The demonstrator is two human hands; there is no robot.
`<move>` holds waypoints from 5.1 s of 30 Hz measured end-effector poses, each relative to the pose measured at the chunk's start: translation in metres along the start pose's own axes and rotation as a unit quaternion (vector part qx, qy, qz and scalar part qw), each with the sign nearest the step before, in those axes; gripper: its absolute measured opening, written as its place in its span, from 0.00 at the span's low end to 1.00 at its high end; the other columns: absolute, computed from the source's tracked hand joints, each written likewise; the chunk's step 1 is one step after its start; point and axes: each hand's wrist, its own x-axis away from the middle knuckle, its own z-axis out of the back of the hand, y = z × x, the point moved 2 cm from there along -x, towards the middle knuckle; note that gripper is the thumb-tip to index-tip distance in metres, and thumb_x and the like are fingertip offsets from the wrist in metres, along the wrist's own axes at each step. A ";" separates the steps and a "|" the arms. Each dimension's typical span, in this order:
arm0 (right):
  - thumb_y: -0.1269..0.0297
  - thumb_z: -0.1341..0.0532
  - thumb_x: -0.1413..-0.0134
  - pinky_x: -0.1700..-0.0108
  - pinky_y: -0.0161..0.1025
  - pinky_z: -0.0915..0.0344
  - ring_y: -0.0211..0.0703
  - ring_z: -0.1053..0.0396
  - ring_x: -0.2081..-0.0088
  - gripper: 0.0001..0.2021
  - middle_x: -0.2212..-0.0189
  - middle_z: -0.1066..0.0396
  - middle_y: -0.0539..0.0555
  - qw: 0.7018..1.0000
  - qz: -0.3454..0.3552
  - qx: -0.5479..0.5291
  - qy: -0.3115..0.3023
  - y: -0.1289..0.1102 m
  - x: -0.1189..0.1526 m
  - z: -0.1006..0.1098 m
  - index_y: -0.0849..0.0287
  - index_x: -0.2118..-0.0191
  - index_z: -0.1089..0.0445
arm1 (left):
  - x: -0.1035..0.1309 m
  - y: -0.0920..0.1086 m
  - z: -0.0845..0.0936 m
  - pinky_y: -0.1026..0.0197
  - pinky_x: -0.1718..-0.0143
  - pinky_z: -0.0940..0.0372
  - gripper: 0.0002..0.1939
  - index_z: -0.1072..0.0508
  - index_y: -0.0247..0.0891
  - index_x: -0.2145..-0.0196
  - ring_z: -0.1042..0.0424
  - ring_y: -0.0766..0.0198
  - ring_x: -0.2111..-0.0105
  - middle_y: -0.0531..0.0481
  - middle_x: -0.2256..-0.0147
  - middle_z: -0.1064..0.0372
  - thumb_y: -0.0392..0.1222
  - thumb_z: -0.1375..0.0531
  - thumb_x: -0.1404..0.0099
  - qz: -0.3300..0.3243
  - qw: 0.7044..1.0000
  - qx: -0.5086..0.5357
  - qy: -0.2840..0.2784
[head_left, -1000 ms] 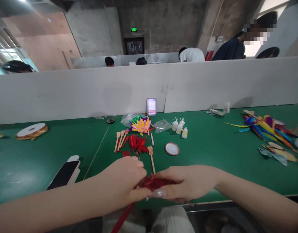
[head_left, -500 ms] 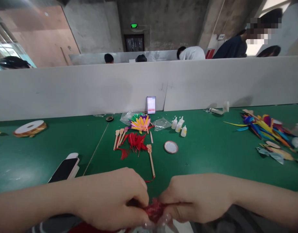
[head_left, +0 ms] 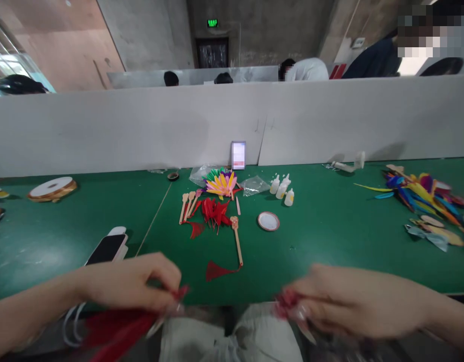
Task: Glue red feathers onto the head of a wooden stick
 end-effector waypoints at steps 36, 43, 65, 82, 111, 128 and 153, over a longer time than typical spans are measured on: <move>0.51 0.32 0.64 0.70 0.32 0.35 0.39 0.29 0.70 0.19 0.72 0.26 0.53 0.706 0.121 -0.547 0.433 0.139 -0.225 0.018 0.62 0.69 0.28 | -0.186 -0.103 0.020 0.58 0.58 0.39 0.17 0.26 0.35 0.67 0.31 0.55 0.62 0.46 0.66 0.28 0.52 0.43 0.43 -0.061 0.880 0.118 0.457; 0.53 0.32 0.62 0.80 0.30 0.47 0.30 0.44 0.84 0.17 0.87 0.39 0.43 0.788 0.115 -0.404 0.450 0.148 -0.219 0.011 0.61 0.80 0.35 | -0.177 -0.117 0.014 0.58 0.59 0.38 0.17 0.27 0.35 0.66 0.31 0.55 0.62 0.48 0.66 0.28 0.52 0.40 0.46 -0.052 0.886 0.187 0.420; 0.48 0.39 0.51 0.79 0.30 0.50 0.30 0.47 0.83 0.18 0.86 0.42 0.43 0.834 0.123 -0.422 0.334 0.143 -0.212 -0.007 0.61 0.75 0.35 | -0.172 -0.127 0.003 0.60 0.59 0.36 0.17 0.25 0.35 0.69 0.28 0.58 0.62 0.48 0.66 0.25 0.50 0.33 0.53 -0.048 0.826 0.461 0.320; 0.51 0.34 0.58 0.81 0.30 0.55 0.29 0.53 0.85 0.19 0.88 0.47 0.41 0.812 0.101 -0.470 0.331 0.144 -0.215 -0.010 0.60 0.82 0.39 | -0.170 -0.123 0.004 0.64 0.72 0.42 0.18 0.28 0.32 0.75 0.36 0.66 0.75 0.53 0.77 0.32 0.54 0.40 0.46 -0.038 0.923 0.271 0.271; 0.51 0.36 0.54 0.82 0.28 0.51 0.27 0.48 0.85 0.18 0.88 0.43 0.41 0.819 0.109 -0.433 0.360 0.150 -0.218 -0.007 0.60 0.78 0.40 | -0.172 -0.133 -0.002 0.63 0.63 0.34 0.16 0.27 0.34 0.66 0.25 0.62 0.66 0.48 0.67 0.24 0.41 0.31 0.52 -0.030 0.781 0.576 0.241; 0.52 0.35 0.57 0.77 0.32 0.46 0.31 0.44 0.81 0.18 0.84 0.41 0.43 0.836 0.113 -0.338 0.417 0.151 -0.223 -0.008 0.59 0.77 0.40 | -0.168 -0.120 0.008 0.60 0.57 0.39 0.14 0.25 0.35 0.66 0.31 0.59 0.62 0.51 0.66 0.27 0.45 0.35 0.49 -0.075 0.932 0.247 0.254; 0.56 0.34 0.57 0.76 0.32 0.39 0.34 0.36 0.82 0.13 0.83 0.33 0.46 0.894 0.159 -0.404 0.110 0.139 -0.196 -0.001 0.61 0.76 0.34 | -0.133 -0.134 0.021 0.67 0.80 0.49 0.14 0.31 0.33 0.81 0.42 0.71 0.83 0.54 0.85 0.38 0.47 0.35 0.52 -0.053 0.931 0.324 0.158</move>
